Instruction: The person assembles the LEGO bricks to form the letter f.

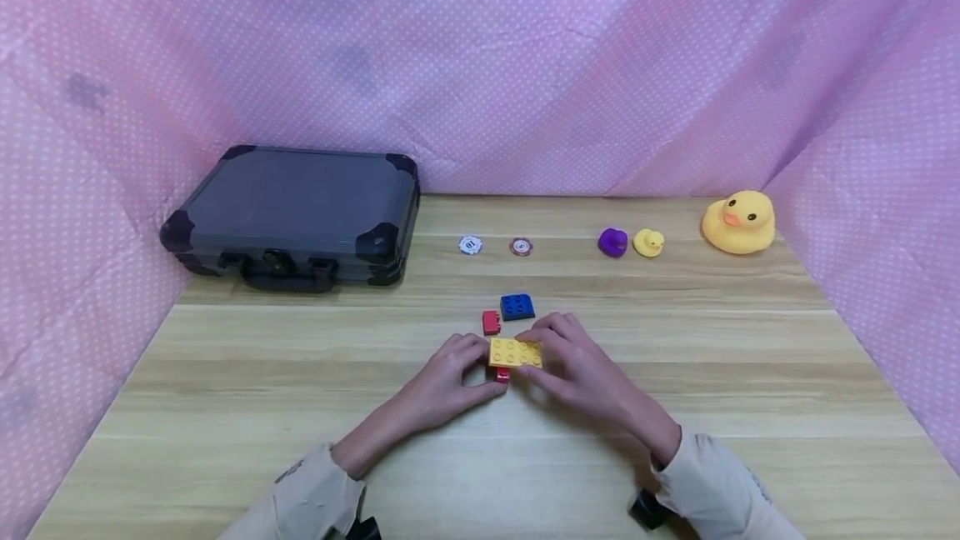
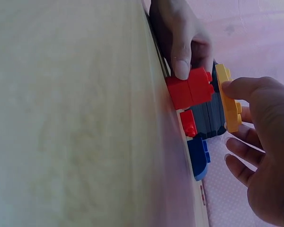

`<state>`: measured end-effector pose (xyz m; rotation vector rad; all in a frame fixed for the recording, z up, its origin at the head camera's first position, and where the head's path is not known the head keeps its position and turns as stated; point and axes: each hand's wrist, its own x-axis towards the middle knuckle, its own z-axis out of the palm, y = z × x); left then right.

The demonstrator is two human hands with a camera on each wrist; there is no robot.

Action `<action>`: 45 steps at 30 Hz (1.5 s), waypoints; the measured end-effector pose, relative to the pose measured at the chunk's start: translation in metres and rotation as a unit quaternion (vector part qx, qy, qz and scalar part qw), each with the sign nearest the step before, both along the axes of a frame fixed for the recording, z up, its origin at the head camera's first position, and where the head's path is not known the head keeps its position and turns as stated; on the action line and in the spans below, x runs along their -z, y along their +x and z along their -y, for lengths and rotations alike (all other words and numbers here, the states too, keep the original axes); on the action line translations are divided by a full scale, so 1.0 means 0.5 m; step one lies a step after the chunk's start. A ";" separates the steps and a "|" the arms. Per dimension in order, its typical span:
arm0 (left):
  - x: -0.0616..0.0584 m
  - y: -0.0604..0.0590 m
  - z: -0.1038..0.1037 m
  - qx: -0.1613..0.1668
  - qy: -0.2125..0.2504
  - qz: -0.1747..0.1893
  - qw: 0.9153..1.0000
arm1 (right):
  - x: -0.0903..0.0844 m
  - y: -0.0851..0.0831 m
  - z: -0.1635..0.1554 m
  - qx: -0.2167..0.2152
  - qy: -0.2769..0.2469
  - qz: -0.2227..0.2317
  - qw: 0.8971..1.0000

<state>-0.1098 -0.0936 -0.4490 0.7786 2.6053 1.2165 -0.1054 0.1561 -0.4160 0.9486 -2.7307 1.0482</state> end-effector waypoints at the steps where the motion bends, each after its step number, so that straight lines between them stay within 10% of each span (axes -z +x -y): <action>1: 0.001 0.000 0.000 0.000 -0.002 -0.001 1.000 | 0.001 0.002 0.001 -0.002 0.002 -0.002 1.000; 45: -0.005 -0.008 0.005 0.007 0.015 -0.016 1.000 | -0.010 0.001 0.012 -0.043 0.054 -0.052 0.996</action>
